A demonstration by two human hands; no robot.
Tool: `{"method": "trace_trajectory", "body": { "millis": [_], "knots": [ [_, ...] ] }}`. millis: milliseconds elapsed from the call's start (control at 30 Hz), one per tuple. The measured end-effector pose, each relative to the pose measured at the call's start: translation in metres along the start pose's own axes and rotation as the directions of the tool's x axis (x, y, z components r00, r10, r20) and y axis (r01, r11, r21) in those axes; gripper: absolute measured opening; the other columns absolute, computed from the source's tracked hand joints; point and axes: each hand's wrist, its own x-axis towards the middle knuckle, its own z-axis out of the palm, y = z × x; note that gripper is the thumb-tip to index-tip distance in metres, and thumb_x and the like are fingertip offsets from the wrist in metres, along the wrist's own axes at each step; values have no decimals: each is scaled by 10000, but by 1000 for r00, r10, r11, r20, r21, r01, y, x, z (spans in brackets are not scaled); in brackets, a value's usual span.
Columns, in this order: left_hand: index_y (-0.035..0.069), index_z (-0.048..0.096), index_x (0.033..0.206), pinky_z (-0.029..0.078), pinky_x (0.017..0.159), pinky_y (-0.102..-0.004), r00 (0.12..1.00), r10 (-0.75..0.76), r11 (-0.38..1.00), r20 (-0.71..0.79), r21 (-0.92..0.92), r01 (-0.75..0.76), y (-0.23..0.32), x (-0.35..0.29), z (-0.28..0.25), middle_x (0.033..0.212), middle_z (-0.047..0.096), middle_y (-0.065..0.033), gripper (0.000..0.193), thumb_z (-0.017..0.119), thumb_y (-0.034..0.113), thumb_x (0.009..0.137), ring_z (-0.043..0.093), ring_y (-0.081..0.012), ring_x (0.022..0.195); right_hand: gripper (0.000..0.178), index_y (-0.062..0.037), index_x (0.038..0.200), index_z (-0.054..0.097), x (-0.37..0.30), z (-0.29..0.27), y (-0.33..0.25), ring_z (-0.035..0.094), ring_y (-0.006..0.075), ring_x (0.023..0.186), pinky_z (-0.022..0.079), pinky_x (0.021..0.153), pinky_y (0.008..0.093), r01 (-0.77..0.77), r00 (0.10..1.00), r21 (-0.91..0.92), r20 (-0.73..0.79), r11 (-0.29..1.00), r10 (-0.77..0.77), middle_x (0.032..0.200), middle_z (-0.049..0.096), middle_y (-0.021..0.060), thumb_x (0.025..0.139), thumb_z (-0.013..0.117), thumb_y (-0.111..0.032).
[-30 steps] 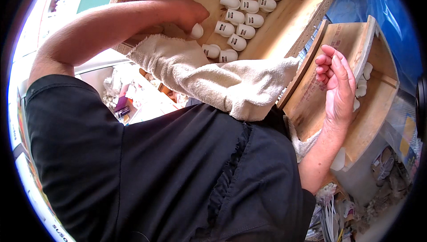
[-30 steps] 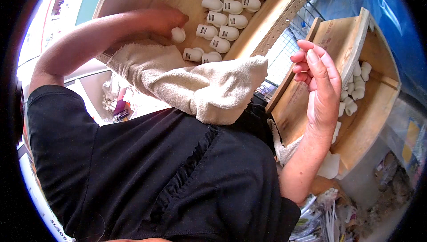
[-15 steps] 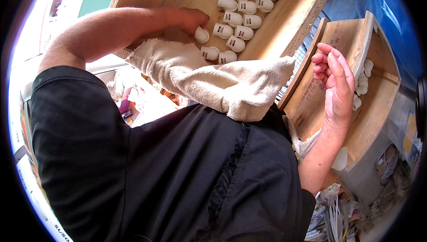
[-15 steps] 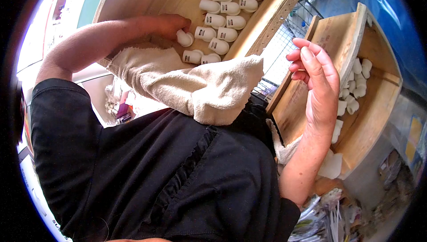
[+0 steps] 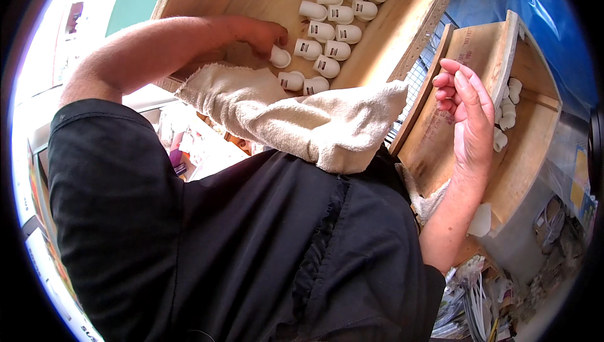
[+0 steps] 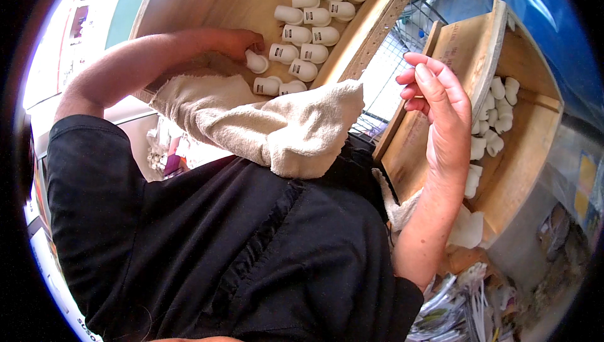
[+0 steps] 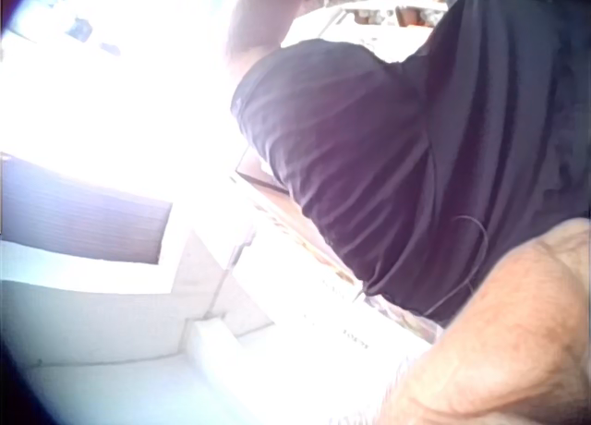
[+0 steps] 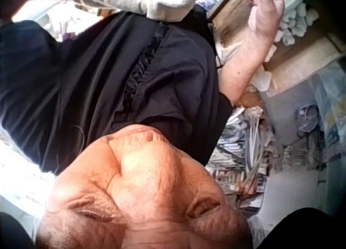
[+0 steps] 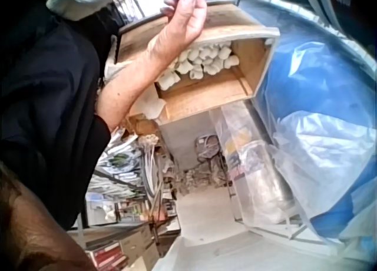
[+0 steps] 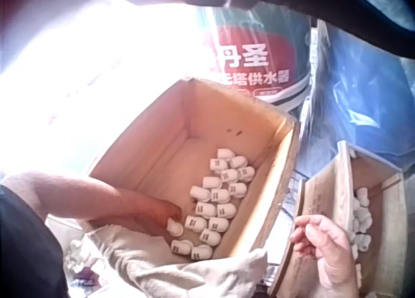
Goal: The person transfers small white capsule-shaped objects from a large wooden crate into a smaller wooden crate. They pick up the capsules one by one with their right hand and place them into the smaller container, which is lined with a cloth. The process is repetitive and continues throughout the video.
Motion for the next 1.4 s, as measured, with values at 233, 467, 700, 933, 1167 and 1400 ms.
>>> {"method": "trace_trajectory", "body": {
  "millis": [233,467,700,933,1167,1400],
  "knots": [
    [41,492,1236,480,783,-346,988,83,997,128,-2,-84,14,2,-7,1150,566,-141,639,688,12,629,551,-250,1011,335,-51,1091,610,-2,2,-2,542,47,759,418,681,180,-3,999,-25,-34,1000,2,878,623,9,899,553,-320],
    [40,432,1311,450,888,-362,972,218,976,82,4,-219,-6,19,8,1218,544,-171,613,606,-9,726,535,-284,1093,364,-49,1064,609,2,-2,2,555,76,748,436,679,216,52,998,-40,21,998,-52,867,636,25,880,575,-361],
    [33,478,1255,451,909,-385,930,193,969,-313,209,-131,85,-65,-52,1187,564,-175,500,582,-20,769,539,-313,1109,366,-42,1062,605,2,-5,4,564,77,755,438,677,226,65,997,-43,32,997,-64,885,650,42,880,584,-360],
    [74,546,1161,476,869,-412,654,531,800,-539,574,-176,158,-116,-42,1080,616,-132,374,640,108,801,594,-305,994,317,-51,1046,614,3,-4,6,573,74,740,442,644,217,108,994,-84,29,991,-106,868,650,31,880,597,-321],
    [76,594,1052,501,826,-385,704,501,824,-503,525,-211,190,-107,-19,995,639,-95,255,649,177,825,624,-264,930,298,-70,1053,628,-22,-18,-26,588,77,746,463,655,210,328,935,-68,-121,942,-334,877,657,41,871,608,-304],
    [80,600,1047,507,809,-382,713,522,801,-469,557,-220,184,-100,-20,980,643,-93,278,666,210,810,624,-264,933,357,-19,1113,584,-56,-149,5,569,111,837,452,761,248,-165,890,-562,-439,810,-123,960,634,62,862,627,-270]
  ]
}}
